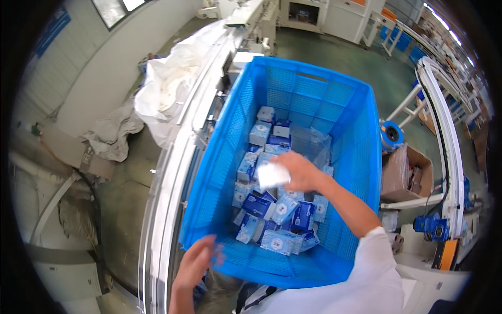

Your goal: The person picks up packaged items from a blue plastic bin, wraps them in white protective foam sheets, and places them onto a conveyor belt.

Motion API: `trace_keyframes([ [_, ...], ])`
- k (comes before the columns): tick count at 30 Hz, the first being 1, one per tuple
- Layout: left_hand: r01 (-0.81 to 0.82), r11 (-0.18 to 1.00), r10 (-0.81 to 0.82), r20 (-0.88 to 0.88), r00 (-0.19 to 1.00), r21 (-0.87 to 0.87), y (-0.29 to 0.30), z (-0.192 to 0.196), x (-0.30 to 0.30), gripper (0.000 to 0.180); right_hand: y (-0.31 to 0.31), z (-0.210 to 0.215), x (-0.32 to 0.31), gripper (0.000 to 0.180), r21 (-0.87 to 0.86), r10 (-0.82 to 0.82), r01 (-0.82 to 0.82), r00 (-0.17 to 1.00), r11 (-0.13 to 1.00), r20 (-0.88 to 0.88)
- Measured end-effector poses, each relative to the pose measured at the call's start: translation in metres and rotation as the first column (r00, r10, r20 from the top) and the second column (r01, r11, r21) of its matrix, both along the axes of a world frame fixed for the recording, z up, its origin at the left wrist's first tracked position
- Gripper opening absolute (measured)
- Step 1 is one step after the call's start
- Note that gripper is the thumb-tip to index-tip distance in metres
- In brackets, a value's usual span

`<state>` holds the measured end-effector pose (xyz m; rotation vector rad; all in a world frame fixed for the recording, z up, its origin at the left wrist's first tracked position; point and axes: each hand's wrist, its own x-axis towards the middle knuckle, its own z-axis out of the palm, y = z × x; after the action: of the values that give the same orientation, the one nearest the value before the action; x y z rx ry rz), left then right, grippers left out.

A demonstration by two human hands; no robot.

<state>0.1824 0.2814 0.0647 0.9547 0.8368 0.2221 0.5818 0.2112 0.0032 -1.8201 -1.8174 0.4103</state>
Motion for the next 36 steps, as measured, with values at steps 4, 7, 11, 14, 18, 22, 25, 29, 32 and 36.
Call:
trace_keyframes([
  [4, 0.171, 0.836, -0.027, 0.272, 0.962, -0.522, 0.008, -0.018, 0.093, 0.073, -0.047, 0.091, -0.112, 0.037, 0.193, 0.456, -0.515, 0.844, 0.835, 0.281],
  [7, 0.139, 0.901, -0.055, 0.208, 0.976, -0.411, -0.019, -0.006, 0.091, 0.066, -0.085, 0.114, -0.157, 0.041, 0.314, 0.502, -0.600, 0.794, 0.736, 0.341],
  [11, -0.101, 0.963, 0.187, 0.348, 0.919, -0.250, -0.047, -0.015, 0.052, 0.054, -0.127, 0.112, -0.183, 0.057, 0.346, -0.049, 0.210, 0.906, 0.914, -0.421],
  [14, -0.220, 0.970, 0.242, 0.418, 0.876, -0.100, -0.062, -0.008, 0.027, 0.053, -0.128, 0.097, -0.225, 0.050, 0.074, -0.110, 0.334, 0.499, 0.940, -0.860],
  [18, -0.294, 0.920, 0.171, 0.410, 0.896, 0.259, -0.083, -0.034, -0.015, 0.066, -0.131, 0.096, -0.294, 0.041, 0.175, -0.299, 0.491, 0.736, 0.853, -0.607],
  [22, -0.277, 0.888, 0.135, 0.368, 0.920, 0.367, -0.118, -0.044, -0.082, 0.063, -0.162, 0.062, -0.352, 0.022, 0.384, -0.469, 0.521, 0.854, 0.762, -0.228],
  [25, -0.260, 0.941, 0.119, 0.508, 0.853, 0.215, -0.113, -0.060, -0.141, 0.069, -0.158, 0.053, -0.412, 0.016, 0.384, -0.440, 0.451, 0.890, 0.806, -0.123],
  [29, -0.105, 0.954, 0.026, 0.271, 0.962, 0.281, -0.146, -0.063, -0.181, 0.058, -0.202, 0.044, -0.450, 0.015, 0.361, -0.445, 0.449, 0.890, 0.817, -0.099],
  [32, -0.073, 0.876, -0.139, 0.396, 0.908, 0.477, -0.160, -0.075, -0.226, 0.058, -0.225, -0.037, -0.444, 0.018, 0.097, -0.590, 0.668, 0.708, 0.738, -0.388],
  [36, -0.134, 0.379, -0.396, 0.292, 0.871, 0.915, -0.135, -0.085, -0.230, 0.068, -0.234, -0.077, -0.526, 0.029, -0.373, -0.357, 0.252, -0.109, 0.893, -0.928],
])
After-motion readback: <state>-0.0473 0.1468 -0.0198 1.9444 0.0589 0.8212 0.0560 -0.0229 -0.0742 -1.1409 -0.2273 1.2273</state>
